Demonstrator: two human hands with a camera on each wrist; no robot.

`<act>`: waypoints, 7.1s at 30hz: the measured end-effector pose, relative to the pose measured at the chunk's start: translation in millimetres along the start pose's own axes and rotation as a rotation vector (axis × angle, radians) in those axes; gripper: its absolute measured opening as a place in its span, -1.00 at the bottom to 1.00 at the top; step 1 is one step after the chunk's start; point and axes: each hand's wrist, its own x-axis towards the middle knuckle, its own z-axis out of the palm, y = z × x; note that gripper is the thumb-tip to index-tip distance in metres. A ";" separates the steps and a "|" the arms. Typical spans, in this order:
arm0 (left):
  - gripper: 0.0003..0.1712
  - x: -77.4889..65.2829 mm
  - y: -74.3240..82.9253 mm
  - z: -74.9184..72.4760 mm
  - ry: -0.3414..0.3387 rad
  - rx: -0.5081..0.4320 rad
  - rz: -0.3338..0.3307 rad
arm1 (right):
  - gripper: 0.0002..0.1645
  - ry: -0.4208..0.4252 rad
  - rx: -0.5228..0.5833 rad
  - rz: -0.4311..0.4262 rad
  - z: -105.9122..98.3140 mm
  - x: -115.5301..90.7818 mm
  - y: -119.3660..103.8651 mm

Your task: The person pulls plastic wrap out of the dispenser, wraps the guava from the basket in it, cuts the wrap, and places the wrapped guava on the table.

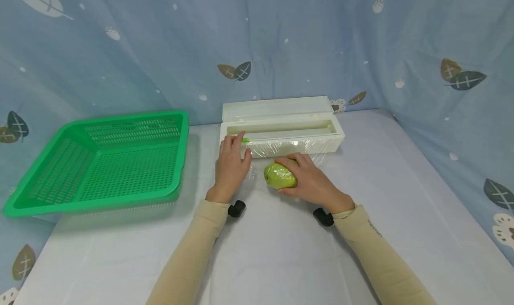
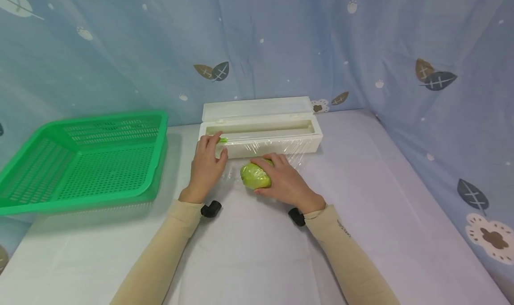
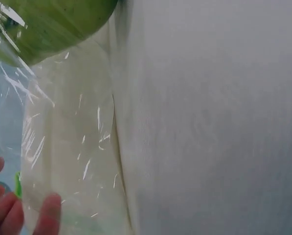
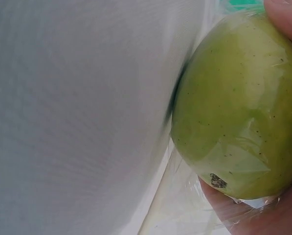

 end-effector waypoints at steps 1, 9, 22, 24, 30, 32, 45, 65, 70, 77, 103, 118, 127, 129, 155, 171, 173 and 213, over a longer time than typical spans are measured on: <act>-0.47 0.5 -0.3 -0.4 -0.006 0.000 0.004 | -0.03 -0.001 0.002 0.001 0.0 0.0 0.1; -0.44 1.1 -1.5 -3.9 -0.060 -0.031 0.018 | -0.02 -0.017 0.007 0.021 1.0 -1.2 0.7; -0.46 0.9 -15.1 -6.4 -0.081 -0.260 0.024 | -0.03 -0.009 0.004 0.015 2.9 -0.6 2.2; -0.49 0.4 -16.5 -6.4 -0.081 -0.256 0.036 | -0.03 -0.009 0.005 0.013 3.3 -0.7 2.4; -0.51 0.0 -19.5 -5.8 -0.074 -0.219 0.091 | -0.01 -0.009 0.014 0.008 2.4 0.3 1.8; -0.51 0.1 -20.0 -6.1 -0.075 -0.203 0.107 | 0.00 -0.012 0.015 0.008 2.2 0.8 1.2; -0.49 2.0 -19.9 -13.8 -0.190 -0.128 0.158 | 0.00 -0.031 0.020 0.033 -0.4 2.5 -0.9; -0.27 2.7 -17.0 -14.4 -0.281 -0.058 0.271 | -0.02 -0.027 0.023 0.018 -0.6 0.4 1.8; -0.18 2.9 -12.8 -15.0 -0.285 -0.002 0.286 | -0.02 -0.032 0.019 0.034 -1.3 -0.9 1.8; -0.11 4.4 -3.2 -11.2 -0.312 0.018 0.239 | -0.02 -0.015 0.011 0.017 -4.1 -0.7 1.9; -0.31 -2.7 29.5 -2.9 -0.222 -0.201 -0.018 | -0.02 -0.007 0.028 -0.007 -0.1 0.6 -0.3; -0.35 -4.3 20.1 5.4 -0.149 -0.204 0.025 | 0.00 -0.007 0.004 -0.017 0.1 2.3 3.5; -0.34 -4.5 15.6 8.5 -0.194 -0.225 0.009 | -0.02 -0.006 0.018 -0.011 -0.4 1.6 1.8; -0.35 -4.5 15.4 8.1 -0.210 -0.230 0.007 | -0.02 -0.006 0.017 -0.009 -0.4 1.3 2.0; -0.53 -2.8 18.0 4.3 -0.217 -0.014 0.179 | -0.03 0.000 0.010 -0.024 -3.4 3.7 1.6; -0.58 2.5 17.5 -1.5 -0.179 0.146 0.387 | -0.03 -0.017 0.033 0.006 -1.5 0.7 0.4; -0.59 4.5 17.5 -2.2 -0.174 0.154 0.416 | -0.03 -0.013 0.032 0.000 -2.0 0.7 0.6; -0.72 17.1 35.6 -8.0 -0.204 0.296 0.413 | -0.03 -0.027 0.066 0.002 1.5 4.8 -3.1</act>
